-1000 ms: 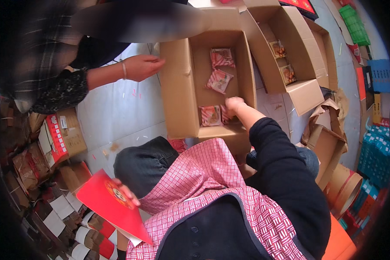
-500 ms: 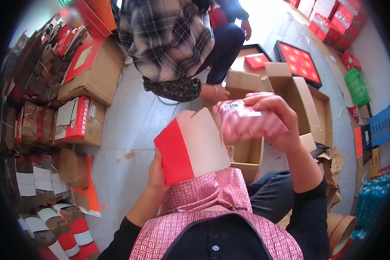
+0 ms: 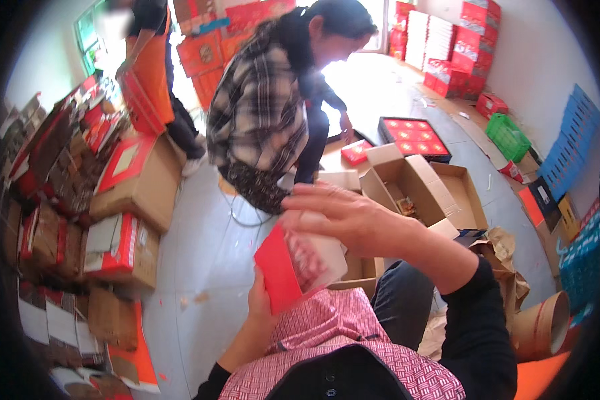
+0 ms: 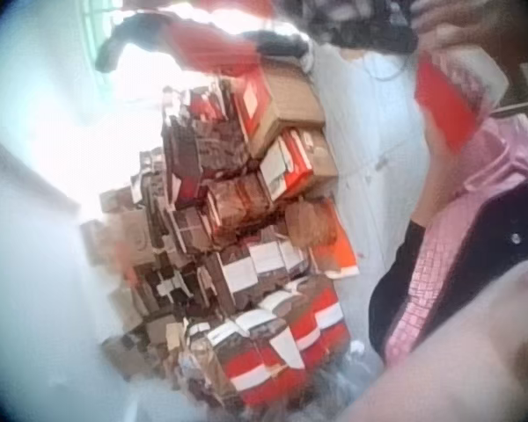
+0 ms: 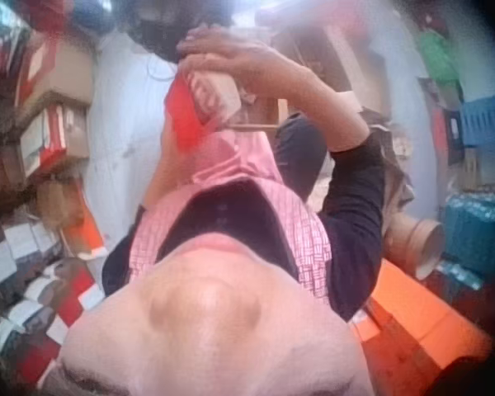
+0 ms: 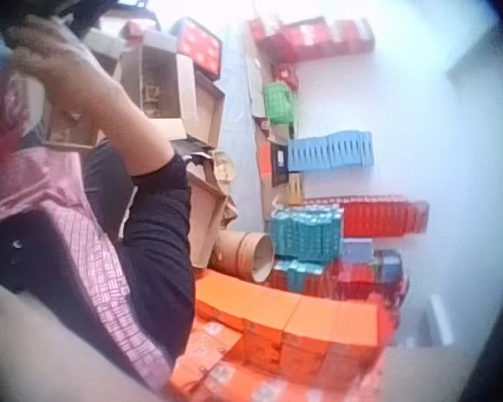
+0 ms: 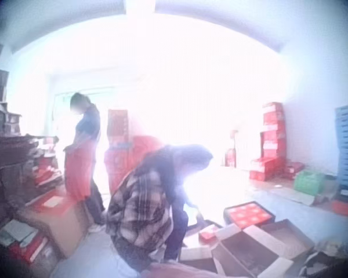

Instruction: The person assembles small red boxes from flat cardboard pieces, folding the flaps and tucking them to form the box shape. They place the finished boxes into a larger cardboard carton and repeat the process with additional pieces.

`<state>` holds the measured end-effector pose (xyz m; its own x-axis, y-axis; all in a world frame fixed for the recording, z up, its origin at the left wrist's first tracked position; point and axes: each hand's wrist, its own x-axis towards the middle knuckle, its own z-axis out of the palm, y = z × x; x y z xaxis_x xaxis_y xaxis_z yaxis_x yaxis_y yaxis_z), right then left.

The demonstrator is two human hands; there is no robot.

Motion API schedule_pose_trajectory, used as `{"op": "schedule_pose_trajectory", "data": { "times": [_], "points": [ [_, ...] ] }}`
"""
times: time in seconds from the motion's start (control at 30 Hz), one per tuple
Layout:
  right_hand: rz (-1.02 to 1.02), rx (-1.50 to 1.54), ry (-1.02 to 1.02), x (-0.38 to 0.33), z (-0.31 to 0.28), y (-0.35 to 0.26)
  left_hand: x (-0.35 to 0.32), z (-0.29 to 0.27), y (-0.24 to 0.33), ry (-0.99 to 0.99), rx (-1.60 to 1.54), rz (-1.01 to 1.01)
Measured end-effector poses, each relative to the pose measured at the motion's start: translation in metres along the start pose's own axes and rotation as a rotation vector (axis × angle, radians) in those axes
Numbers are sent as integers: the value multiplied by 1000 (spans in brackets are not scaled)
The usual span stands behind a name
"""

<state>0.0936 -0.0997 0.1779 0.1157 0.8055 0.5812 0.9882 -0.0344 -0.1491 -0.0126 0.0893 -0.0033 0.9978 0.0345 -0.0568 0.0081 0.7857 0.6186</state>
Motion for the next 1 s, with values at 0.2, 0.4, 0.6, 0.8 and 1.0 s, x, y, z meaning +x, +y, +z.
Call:
{"op": "schedule_pose_trajectory", "data": {
  "times": [0.2, 0.4, 0.6, 0.8, 1.0],
  "points": [
    [673, 696, 505, -81, 81, -46, -10, 25, -6, 130, 4, 244],
    [809, 777, 897, -94, 117, -70, -47, -1, -35, -85, 295, 202],
    [902, 919, 694, -148, 144, -115, -54, -18, -23, 35, 386, 20],
    [953, 957, 628, -160, 157, -118, -58, -21, -33, -39, 505, 240],
    [1042, 959, 656, -160, 166, -114, -57, -14, -31, -32, 755, 383]
  ]
}}
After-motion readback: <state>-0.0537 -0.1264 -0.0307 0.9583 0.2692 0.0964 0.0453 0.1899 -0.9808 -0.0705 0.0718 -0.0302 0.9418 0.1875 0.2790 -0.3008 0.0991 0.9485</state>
